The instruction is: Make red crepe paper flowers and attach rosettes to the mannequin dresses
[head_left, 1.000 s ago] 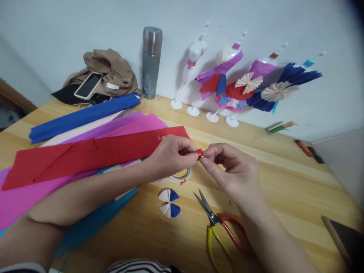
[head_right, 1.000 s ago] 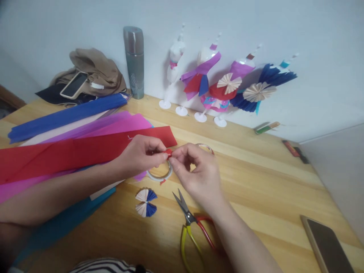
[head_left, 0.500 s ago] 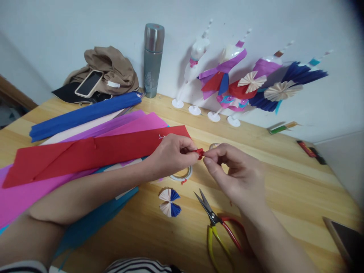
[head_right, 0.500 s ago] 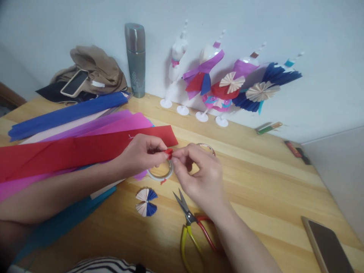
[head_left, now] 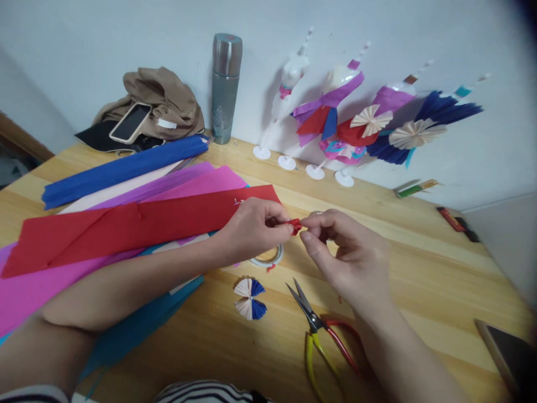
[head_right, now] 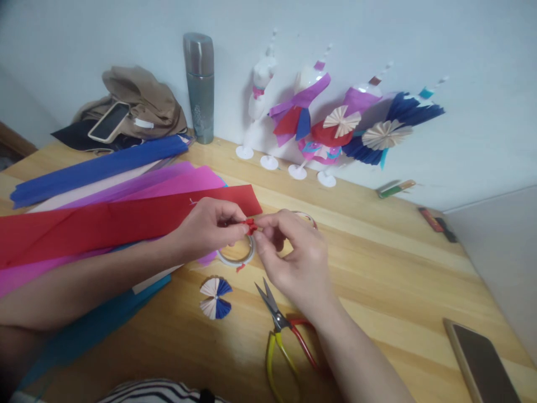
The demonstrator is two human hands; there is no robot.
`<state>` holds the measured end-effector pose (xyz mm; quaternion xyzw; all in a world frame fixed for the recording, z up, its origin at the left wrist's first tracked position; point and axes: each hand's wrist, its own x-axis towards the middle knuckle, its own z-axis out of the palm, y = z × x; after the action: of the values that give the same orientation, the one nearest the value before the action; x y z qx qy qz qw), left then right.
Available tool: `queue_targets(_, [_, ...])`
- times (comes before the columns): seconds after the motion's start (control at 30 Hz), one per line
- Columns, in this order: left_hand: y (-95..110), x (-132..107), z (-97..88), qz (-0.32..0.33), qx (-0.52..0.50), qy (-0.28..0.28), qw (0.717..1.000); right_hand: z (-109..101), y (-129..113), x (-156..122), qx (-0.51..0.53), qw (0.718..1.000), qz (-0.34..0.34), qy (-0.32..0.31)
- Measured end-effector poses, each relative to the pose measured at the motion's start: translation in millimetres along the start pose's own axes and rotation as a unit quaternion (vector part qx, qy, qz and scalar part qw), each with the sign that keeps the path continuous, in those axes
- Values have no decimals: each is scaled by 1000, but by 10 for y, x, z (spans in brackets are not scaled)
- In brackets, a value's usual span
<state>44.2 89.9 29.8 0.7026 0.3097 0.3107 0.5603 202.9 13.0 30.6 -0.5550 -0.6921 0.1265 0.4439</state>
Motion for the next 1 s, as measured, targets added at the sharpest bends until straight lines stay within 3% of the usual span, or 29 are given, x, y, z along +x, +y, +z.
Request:
queue_targets(0.27, [-10, 3, -4, 3, 19, 9, 1000, 1, -32, 13, -35, 998, -44, 1])
queue_targets(0.4, [-25, 5, 6, 2, 15, 5, 1000, 7, -35, 15, -33, 999, -33, 9])
queue_targets(0.5, [-20, 5, 10, 7, 6, 0, 1000, 3, -21, 36, -10, 1000, -5, 26])
queue_targets(0.67, [2, -3, 3, -8, 25, -23, 999, -11, -9, 105, 79, 992, 82, -53])
queue_targets(0.77, [15, -6, 0, -9, 47, -31, 998, -8, -7, 128, 114, 983, 130, -69])
queue_targets(1.0, [31, -13, 5, -16, 71, -39, 997, -13, 0, 153, 139, 972, 172, -83])
